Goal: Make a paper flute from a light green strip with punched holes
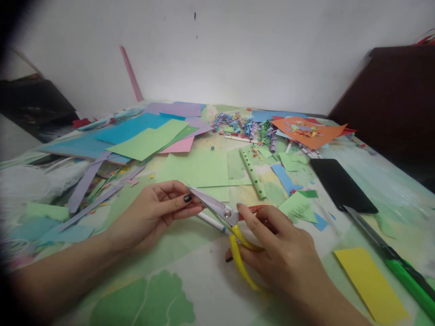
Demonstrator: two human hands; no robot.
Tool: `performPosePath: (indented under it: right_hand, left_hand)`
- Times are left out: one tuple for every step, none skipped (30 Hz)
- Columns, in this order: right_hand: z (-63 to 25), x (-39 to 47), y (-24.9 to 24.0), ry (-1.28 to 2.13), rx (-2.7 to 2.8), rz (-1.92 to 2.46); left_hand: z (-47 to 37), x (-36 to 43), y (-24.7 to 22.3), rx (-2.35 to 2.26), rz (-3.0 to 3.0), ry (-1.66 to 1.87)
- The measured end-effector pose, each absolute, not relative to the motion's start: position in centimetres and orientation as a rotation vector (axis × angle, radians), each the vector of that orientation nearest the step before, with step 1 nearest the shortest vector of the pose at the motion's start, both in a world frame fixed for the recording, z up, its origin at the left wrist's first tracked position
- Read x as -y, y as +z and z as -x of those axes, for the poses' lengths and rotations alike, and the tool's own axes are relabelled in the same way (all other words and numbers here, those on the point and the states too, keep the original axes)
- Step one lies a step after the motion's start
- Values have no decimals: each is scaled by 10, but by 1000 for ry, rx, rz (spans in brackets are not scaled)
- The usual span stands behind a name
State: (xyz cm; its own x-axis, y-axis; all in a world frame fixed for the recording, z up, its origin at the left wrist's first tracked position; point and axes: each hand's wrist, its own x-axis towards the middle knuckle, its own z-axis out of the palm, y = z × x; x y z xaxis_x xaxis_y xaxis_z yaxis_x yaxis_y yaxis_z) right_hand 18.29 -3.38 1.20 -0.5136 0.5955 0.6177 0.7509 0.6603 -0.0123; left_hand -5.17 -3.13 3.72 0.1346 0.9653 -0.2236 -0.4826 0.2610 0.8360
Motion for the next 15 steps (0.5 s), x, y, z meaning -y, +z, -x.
performPosePath:
  right_hand:
    - [-183, 34, 12, -346, 2284, 1038]
    - [-183, 34, 12, -348, 2281, 1036]
    - [-183, 34, 12, -344, 2280, 1033]
    - [-183, 34, 11, -339, 2282, 1030]
    - [-183, 34, 11, -336, 2283, 1028]
    - [-183, 34, 11, -336, 2288, 1022]
    - [-183, 34, 11, -332, 2290, 1017]
    - [-183, 34, 11, -323, 2295, 1010]
    - [-183, 35, 11, -311, 2296, 1008]
    - [-183, 35, 11, -299, 2295, 1006]
    - [-183, 35, 11, -288, 2295, 1002]
    - [-183, 35, 11, -280, 2295, 1001]
    - [-183, 35, 11, -280, 2293, 998]
    - [-183, 35, 11, -281, 2299, 992]
    - [-182, 35, 11, -282, 2297, 991]
  left_hand:
    - [52, 32, 37, -888, -681, 1176]
    - [52, 32, 37, -890, -680, 1177]
    - [52, 32, 37, -891, -681, 1180]
    - [52, 33, 38, -890, -681, 1181]
    - [51, 33, 38, -888, -683, 1182]
    - [51, 34, 38, -888, -682, 1184]
    - [51, 34, 38, -887, -682, 1184]
    - [51, 33, 39, -889, -679, 1181]
    - [52, 33, 39, -893, -677, 1178]
    - [52, 33, 39, -896, -675, 1175]
    - [52, 33, 39, -899, -674, 1172]
    - [52, 32, 39, -903, -674, 1168]
    - [52, 32, 39, -906, -676, 1165]
    - [52, 32, 39, -911, -677, 1161]
    - [52, 32, 39, -916, -678, 1158]
